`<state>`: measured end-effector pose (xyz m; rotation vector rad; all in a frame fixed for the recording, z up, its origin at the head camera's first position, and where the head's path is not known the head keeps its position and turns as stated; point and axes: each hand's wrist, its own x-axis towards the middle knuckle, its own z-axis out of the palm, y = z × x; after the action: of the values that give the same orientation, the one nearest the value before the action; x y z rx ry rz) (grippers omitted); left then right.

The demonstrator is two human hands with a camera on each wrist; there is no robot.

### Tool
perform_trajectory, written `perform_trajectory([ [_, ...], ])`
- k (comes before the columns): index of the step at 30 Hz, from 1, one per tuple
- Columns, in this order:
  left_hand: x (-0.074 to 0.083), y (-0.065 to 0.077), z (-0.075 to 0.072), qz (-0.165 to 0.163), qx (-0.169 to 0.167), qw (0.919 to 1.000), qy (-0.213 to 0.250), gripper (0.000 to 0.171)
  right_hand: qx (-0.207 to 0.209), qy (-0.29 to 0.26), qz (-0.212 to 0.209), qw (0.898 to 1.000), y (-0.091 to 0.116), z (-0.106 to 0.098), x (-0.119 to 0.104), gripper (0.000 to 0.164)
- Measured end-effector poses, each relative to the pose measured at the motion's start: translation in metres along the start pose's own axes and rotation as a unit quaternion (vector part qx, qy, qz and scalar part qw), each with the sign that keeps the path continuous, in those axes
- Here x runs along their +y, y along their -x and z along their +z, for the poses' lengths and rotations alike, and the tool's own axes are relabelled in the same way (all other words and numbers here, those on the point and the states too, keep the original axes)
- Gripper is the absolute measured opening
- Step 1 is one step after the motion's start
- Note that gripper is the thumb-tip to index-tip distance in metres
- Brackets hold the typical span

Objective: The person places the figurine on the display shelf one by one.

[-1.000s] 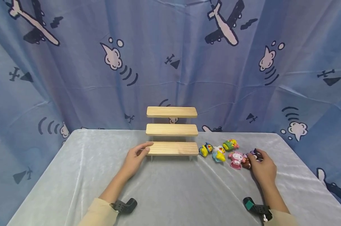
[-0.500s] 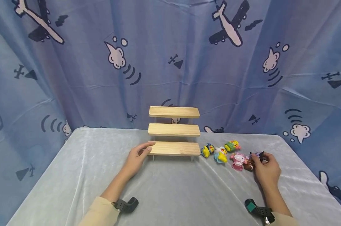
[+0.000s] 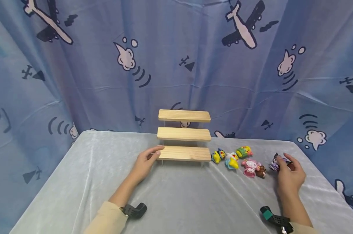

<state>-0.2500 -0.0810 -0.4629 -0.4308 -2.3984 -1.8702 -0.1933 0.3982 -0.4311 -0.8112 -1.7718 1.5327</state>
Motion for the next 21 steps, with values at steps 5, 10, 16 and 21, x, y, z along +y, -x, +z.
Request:
perform_trajectory([
  [5,0.0,-0.001,0.002,0.005,-0.001,1.0,0.005,0.031,-0.003,-0.081,-0.002,0.997,0.004,-0.001,-0.016,0.013],
  [10,0.008,0.0,0.002,-0.006,0.003,1.0,0.006,0.03,-0.016,-0.109,-0.028,0.994,0.011,0.002,-0.035,0.011],
  [16,0.0,-0.001,0.001,-0.008,0.005,1.0,0.003,0.031,-0.037,-0.041,-0.042,0.998,0.018,0.005,-0.054,0.015],
  [21,0.0,-0.001,-0.001,-0.001,0.0,1.0,0.0,0.032,-0.057,0.069,-0.096,0.991,0.028,0.007,-0.07,0.024],
])
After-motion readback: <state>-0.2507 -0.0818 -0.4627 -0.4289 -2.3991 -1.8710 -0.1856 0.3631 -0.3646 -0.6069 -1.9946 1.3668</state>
